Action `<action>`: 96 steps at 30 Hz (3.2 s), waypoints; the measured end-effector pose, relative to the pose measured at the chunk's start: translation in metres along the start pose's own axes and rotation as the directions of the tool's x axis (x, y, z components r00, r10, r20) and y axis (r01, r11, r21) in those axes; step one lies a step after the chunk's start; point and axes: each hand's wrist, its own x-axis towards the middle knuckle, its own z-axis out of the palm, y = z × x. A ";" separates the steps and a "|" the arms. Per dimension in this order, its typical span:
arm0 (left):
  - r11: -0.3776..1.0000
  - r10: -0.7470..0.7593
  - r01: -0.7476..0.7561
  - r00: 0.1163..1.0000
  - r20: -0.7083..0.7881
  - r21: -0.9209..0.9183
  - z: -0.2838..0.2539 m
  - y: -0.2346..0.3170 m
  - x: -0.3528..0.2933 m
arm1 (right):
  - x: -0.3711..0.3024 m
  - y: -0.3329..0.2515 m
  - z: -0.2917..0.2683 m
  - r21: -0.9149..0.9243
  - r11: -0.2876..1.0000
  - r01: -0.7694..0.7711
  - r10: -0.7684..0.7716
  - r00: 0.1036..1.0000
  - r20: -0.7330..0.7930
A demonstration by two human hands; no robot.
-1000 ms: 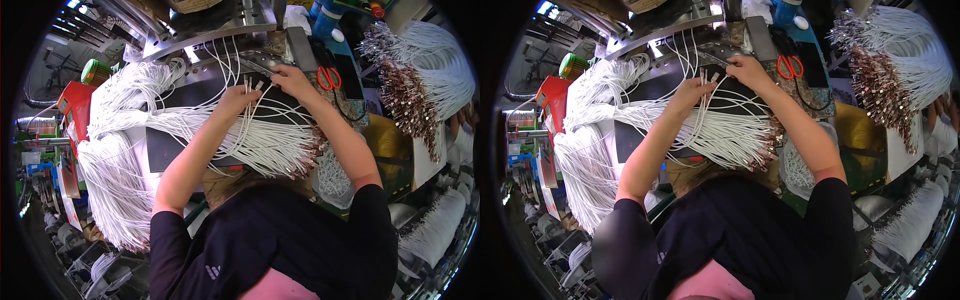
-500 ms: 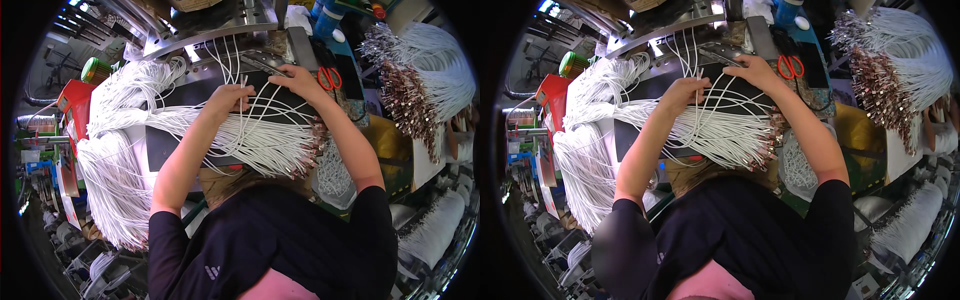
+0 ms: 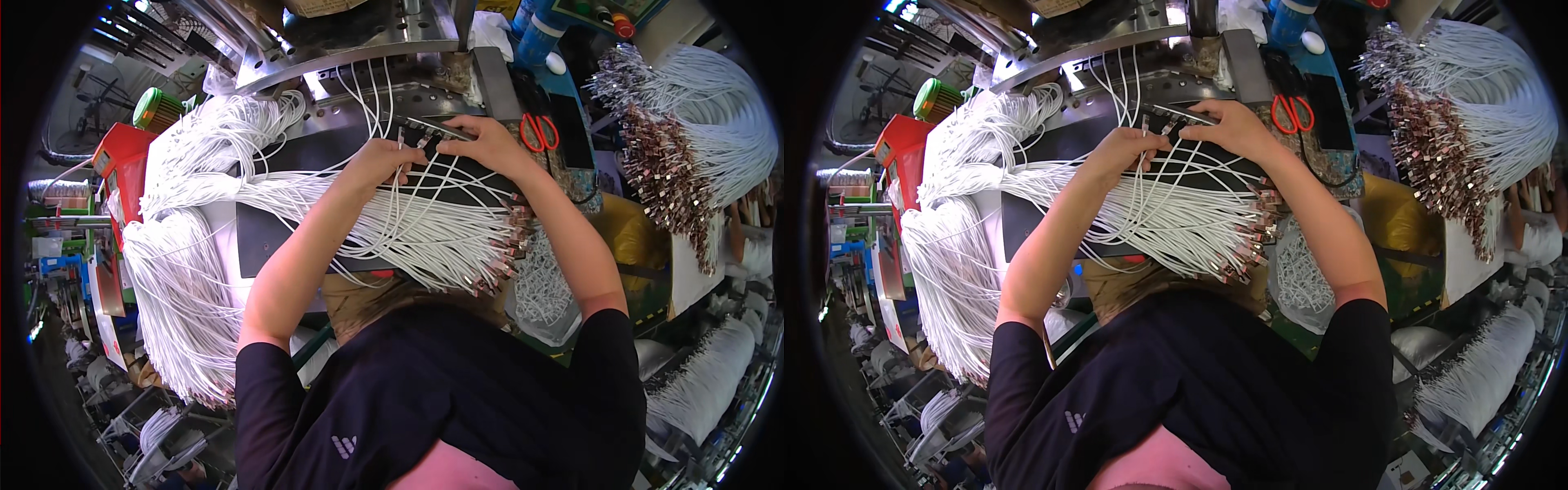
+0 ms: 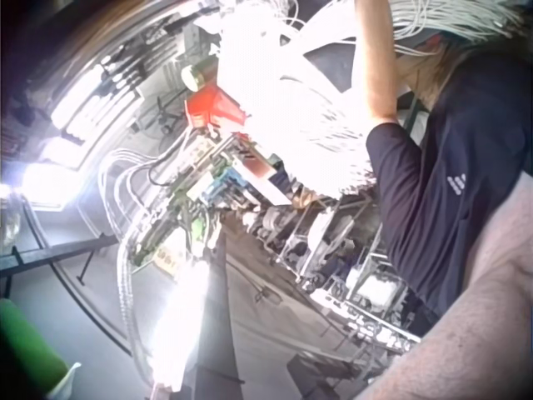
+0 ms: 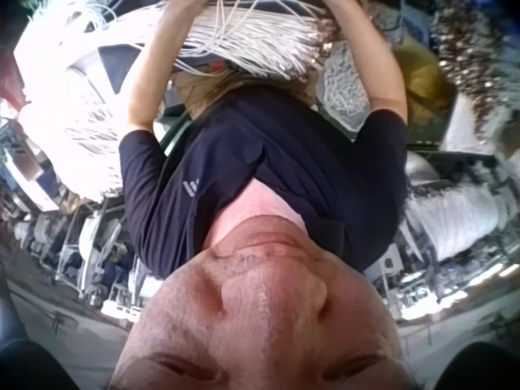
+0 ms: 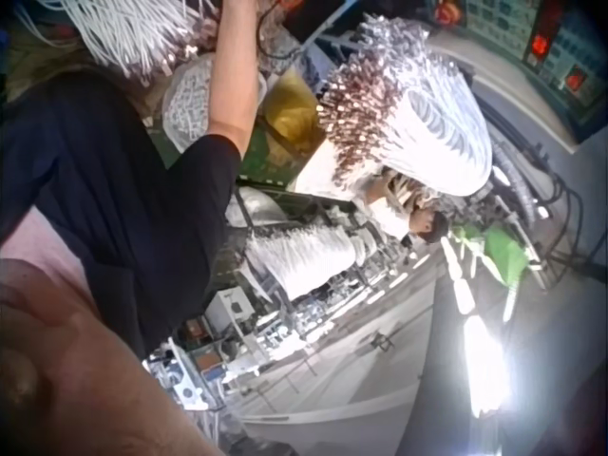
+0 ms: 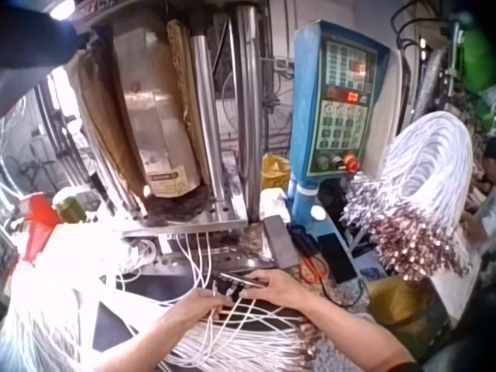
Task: Organizing and placing bundles of white wires into a manufacturing machine fixture.
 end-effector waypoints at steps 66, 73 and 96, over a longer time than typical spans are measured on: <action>0.561 0.751 0.485 0.043 -0.659 0.670 -0.257 0.056 -0.174 | 0.115 -0.034 0.016 -0.894 0.354 0.276 -0.802 0.580 -0.139; 0.277 0.839 -0.505 0.542 0.050 0.817 0.005 -0.026 -0.096 | 0.013 -0.022 0.003 -0.881 0.422 0.215 -0.598 0.796 -0.092; 0.255 0.798 -0.060 0.576 -0.175 0.965 -0.023 0.048 0.007 | 0.215 -0.039 -0.008 -0.850 0.506 0.149 -0.657 0.705 -0.268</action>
